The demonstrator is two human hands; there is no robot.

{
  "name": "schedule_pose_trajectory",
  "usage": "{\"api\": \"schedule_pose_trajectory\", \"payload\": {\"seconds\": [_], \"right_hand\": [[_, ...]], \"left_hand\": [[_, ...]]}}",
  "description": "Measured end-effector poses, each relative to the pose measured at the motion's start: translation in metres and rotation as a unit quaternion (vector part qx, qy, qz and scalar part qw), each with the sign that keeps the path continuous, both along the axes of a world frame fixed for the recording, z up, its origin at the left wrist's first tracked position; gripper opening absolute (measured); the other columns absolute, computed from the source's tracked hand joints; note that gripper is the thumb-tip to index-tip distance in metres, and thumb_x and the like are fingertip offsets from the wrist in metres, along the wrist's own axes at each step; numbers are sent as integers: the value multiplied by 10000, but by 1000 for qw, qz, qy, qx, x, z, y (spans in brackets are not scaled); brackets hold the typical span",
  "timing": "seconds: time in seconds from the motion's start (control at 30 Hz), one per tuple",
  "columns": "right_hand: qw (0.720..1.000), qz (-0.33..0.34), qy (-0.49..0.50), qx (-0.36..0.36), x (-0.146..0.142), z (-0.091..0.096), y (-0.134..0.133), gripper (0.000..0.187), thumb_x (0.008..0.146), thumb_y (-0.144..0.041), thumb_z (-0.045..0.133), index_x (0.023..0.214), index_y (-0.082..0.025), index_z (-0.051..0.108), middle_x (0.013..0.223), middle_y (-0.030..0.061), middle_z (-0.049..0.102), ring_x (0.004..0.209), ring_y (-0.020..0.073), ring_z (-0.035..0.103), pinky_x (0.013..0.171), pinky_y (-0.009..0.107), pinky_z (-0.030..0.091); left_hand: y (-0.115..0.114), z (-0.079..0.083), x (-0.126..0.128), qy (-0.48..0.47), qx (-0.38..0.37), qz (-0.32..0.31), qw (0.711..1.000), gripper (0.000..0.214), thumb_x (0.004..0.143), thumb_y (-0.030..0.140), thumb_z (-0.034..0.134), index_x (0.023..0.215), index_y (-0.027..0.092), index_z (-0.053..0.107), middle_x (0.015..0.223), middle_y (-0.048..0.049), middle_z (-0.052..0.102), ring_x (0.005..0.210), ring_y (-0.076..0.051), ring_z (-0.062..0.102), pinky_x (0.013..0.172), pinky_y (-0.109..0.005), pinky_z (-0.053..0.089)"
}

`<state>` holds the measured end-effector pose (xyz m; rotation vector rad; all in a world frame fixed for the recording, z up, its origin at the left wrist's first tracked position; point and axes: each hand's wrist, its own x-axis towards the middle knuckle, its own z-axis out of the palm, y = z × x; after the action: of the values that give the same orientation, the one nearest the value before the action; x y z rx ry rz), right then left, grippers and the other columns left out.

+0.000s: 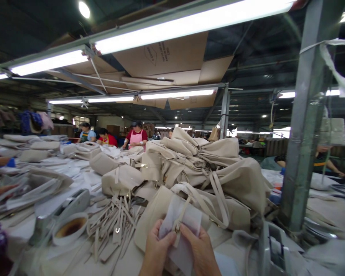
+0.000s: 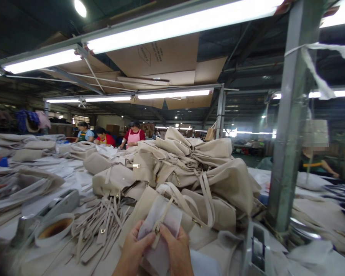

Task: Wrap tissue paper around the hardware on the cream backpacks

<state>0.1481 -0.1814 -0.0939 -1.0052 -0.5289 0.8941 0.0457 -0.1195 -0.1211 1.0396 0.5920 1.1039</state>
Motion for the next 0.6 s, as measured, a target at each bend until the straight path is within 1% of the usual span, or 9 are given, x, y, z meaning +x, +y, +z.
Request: {"api": "schedule_pose_trajectory", "payload": {"seconds": [0.1, 0.17, 0.27, 0.37, 0.4, 0.43, 0.47, 0.53, 0.6], "right_hand": [[1000, 1, -19, -22, 7, 7, 4, 596, 498, -543, 898, 908, -138, 746, 783, 98, 798, 687, 291, 724, 611, 367, 569], [999, -8, -31, -5, 13, 18, 8, 537, 516, -534, 888, 866, -151, 750, 760, 85, 788, 662, 271, 711, 596, 352, 557], [997, -45, -53, 36, 20, 34, 14, 412, 496, -453, 897, 760, -177, 743, 681, 41, 749, 578, 215, 655, 536, 308, 512], [995, -47, -76, 54, 24, 38, 19, 282, 533, -395, 866, 665, -200, 710, 550, -19, 657, 480, 153, 548, 469, 269, 436], [994, -41, -82, 52, 25, 36, 20, 261, 554, -389, 852, 675, -204, 712, 534, -29, 639, 473, 147, 530, 464, 264, 423], [994, -35, -86, 51, 26, 34, 20, 257, 573, -390, 839, 713, -207, 724, 544, -31, 645, 485, 150, 535, 474, 264, 428], [994, -32, -88, 49, 27, 31, 20, 279, 591, -410, 827, 766, -210, 740, 577, -23, 669, 514, 163, 560, 499, 271, 450], [993, -30, -99, 49, 30, 28, 18, 361, 648, -495, 781, 864, -206, 763, 685, 14, 733, 615, 205, 631, 578, 299, 507], [987, -37, -143, 56, 31, 27, 13, 438, 723, -581, 698, 908, -192, 773, 767, 54, 763, 695, 237, 669, 630, 326, 536]], "left_hand": [[-5, -3, 2, -24, -5, 21, 999, 497, 477, 461, 910, 712, 175, 578, 582, 42, 578, 523, -103, 496, 507, -206, 399], [-9, -2, 1, -24, 7, 37, 999, 471, 520, 465, 894, 702, 180, 568, 572, 55, 542, 519, -96, 464, 506, -201, 377], [-13, 0, -1, -16, 62, 73, 995, 373, 609, 450, 840, 673, 183, 588, 556, 62, 482, 523, -99, 416, 512, -207, 350], [-15, -3, -3, -5, 140, 120, 983, 142, 654, 302, 763, 657, 183, 684, 665, 9, 567, 654, -154, 517, 632, -245, 425], [-15, -4, -3, -1, 159, 133, 978, 56, 644, 242, 728, 654, 188, 713, 725, -12, 602, 722, -179, 552, 687, -261, 445], [-15, -5, -3, 3, 172, 142, 975, 47, 628, 194, 692, 651, 195, 733, 778, -27, 624, 778, -200, 571, 732, -274, 454], [-15, -7, -3, 8, 179, 148, 973, 95, 615, 166, 661, 647, 201, 743, 812, -36, 633, 807, -211, 579, 750, -281, 458], [-16, -9, -2, 20, 177, 156, 972, 146, 608, 147, 622, 653, 207, 747, 829, -42, 630, 796, -214, 579, 722, -281, 458], [-17, -10, -1, 29, 181, 161, 970, 167, 610, 144, 604, 671, 210, 744, 838, -43, 622, 773, -209, 573, 696, -277, 459]]}}
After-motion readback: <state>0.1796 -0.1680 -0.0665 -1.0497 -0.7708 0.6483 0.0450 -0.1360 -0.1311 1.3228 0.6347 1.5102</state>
